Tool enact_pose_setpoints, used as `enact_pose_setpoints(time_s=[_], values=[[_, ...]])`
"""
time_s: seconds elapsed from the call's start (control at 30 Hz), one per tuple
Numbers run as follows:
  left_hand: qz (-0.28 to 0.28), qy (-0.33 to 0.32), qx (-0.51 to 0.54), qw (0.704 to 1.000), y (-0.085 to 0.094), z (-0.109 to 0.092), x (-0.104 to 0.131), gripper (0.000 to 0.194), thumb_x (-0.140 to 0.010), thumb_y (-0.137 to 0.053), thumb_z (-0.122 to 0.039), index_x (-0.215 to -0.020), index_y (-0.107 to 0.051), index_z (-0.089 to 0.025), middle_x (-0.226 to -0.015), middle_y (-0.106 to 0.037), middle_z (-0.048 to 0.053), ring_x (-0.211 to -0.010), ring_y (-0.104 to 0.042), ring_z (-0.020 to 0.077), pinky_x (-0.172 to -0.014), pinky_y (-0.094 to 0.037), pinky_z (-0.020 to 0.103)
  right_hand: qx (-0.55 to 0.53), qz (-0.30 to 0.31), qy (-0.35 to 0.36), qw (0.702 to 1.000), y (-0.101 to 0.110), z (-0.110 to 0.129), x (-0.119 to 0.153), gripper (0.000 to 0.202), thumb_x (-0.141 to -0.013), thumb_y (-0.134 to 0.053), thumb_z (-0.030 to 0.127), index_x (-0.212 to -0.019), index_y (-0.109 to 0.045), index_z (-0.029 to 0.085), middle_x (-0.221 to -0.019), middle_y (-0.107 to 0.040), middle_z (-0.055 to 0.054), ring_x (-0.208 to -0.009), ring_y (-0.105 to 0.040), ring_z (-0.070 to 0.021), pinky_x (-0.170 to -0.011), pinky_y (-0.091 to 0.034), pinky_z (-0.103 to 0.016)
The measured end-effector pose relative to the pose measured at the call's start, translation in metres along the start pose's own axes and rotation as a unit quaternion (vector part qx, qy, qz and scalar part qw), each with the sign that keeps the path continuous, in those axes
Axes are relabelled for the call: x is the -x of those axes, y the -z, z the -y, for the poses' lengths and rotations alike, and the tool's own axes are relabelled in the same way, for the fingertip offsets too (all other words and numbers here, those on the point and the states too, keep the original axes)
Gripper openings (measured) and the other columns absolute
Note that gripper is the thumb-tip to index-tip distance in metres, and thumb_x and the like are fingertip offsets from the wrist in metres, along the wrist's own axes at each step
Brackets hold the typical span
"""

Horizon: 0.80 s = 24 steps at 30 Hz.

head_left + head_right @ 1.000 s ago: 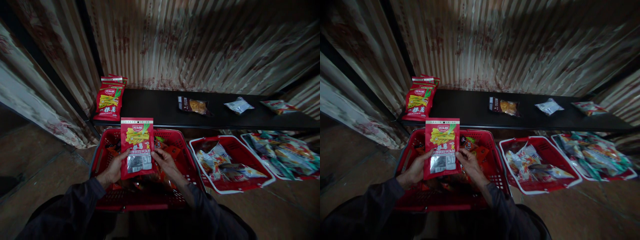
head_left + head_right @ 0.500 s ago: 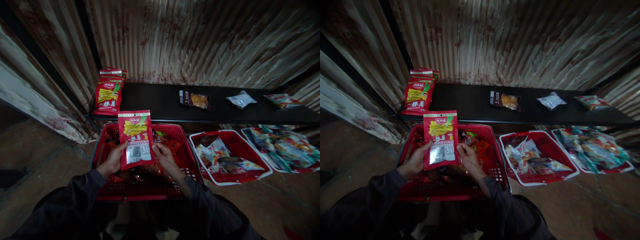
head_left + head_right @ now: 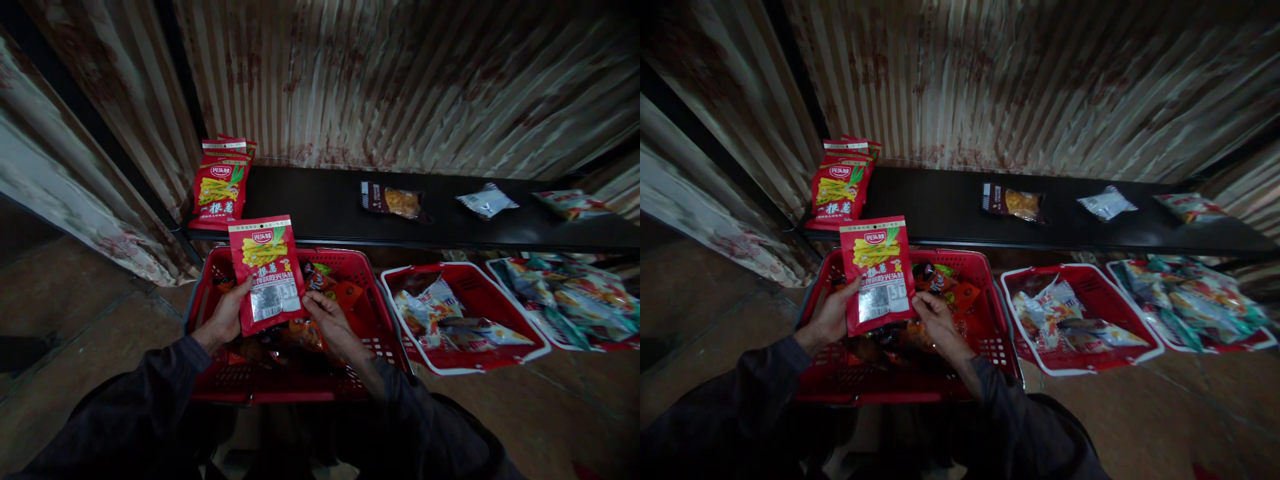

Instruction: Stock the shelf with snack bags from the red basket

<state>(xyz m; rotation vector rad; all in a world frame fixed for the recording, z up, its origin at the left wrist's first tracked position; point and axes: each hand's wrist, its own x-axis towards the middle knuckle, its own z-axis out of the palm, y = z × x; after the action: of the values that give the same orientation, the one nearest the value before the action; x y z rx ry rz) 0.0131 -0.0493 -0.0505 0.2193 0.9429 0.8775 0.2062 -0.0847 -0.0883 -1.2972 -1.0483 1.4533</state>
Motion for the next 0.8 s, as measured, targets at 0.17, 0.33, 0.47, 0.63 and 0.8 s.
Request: enact_pose_setpoints(time_s=[0.17, 0.33, 0.47, 0.63, 0.8], values=[[0.029, 0.002, -0.002, 1.000, -0.002, 0.005, 0.003, 0.037, -0.091, -0.044, -0.028, -0.119, -0.056, -0.007, -0.096, -0.073, 0.013, -0.094, -0.068, 0.0251, -0.096, -0.048, 0.043, 0.144, -0.073, 0.098, 0.982, 0.003, -0.002, -0.002, 0.020, -0.078, -0.054, 0.040, -0.082, -0.058, 0.021, -0.078, -0.060, 0.000, -0.073, -0.057, -0.0163, -0.071, -0.046, -0.029], [0.067, 0.019, 0.016, 0.997, -0.003, 0.012, 0.007, 0.040, -0.091, -0.045, -0.032, -0.122, -0.055, -0.007, -0.105, -0.071, 0.013, -0.106, -0.063, 0.0258, -0.101, -0.043, 0.042, 0.358, -0.143, 0.230, 0.894, 0.003, 0.005, 0.003, 0.012, -0.080, -0.049, 0.021, -0.088, -0.057, 0.021, -0.081, -0.056, -0.003, -0.072, -0.055, -0.0162, -0.066, -0.046, -0.028], [0.076, 0.017, 0.009, 0.997, 0.000, 0.015, 0.006, 0.042, -0.088, -0.052, -0.035, -0.120, -0.056, -0.009, -0.106, -0.070, 0.013, -0.109, -0.061, 0.0261, -0.103, -0.042, 0.041, 0.395, -0.098, 0.269, 0.873, 0.003, 0.008, 0.006, 0.021, -0.083, -0.044, 0.013, -0.094, -0.059, 0.023, -0.086, -0.057, -0.005, -0.074, -0.058, -0.0160, -0.067, -0.049, -0.028], [0.092, -0.002, 0.002, 0.996, 0.000, 0.016, 0.003, 0.039, -0.086, -0.055, -0.036, -0.116, -0.059, -0.011, -0.111, -0.069, 0.012, -0.112, -0.059, 0.0264, -0.103, -0.041, 0.042, 0.421, -0.064, 0.321, 0.846, 0.003, 0.004, 0.008, 0.037, -0.088, -0.044, 0.015, -0.121, -0.055, 0.026, -0.108, -0.060, -0.008, -0.102, -0.057, -0.0210, -0.090, -0.048, -0.036], [0.147, -0.036, -0.023, 0.988, 0.003, 0.018, 0.004, 0.044, -0.083, -0.058, -0.042, -0.116, -0.061, -0.012, -0.119, -0.065, 0.011, -0.121, -0.051, 0.0281, -0.108, -0.035, 0.042, 0.418, -0.026, 0.320, 0.850, 0.002, 0.005, 0.012, 0.048, -0.090, -0.047, 0.024, -0.137, -0.041, 0.028, -0.123, -0.058, -0.009, -0.113, -0.053, -0.0226, -0.097, -0.045, -0.040]])
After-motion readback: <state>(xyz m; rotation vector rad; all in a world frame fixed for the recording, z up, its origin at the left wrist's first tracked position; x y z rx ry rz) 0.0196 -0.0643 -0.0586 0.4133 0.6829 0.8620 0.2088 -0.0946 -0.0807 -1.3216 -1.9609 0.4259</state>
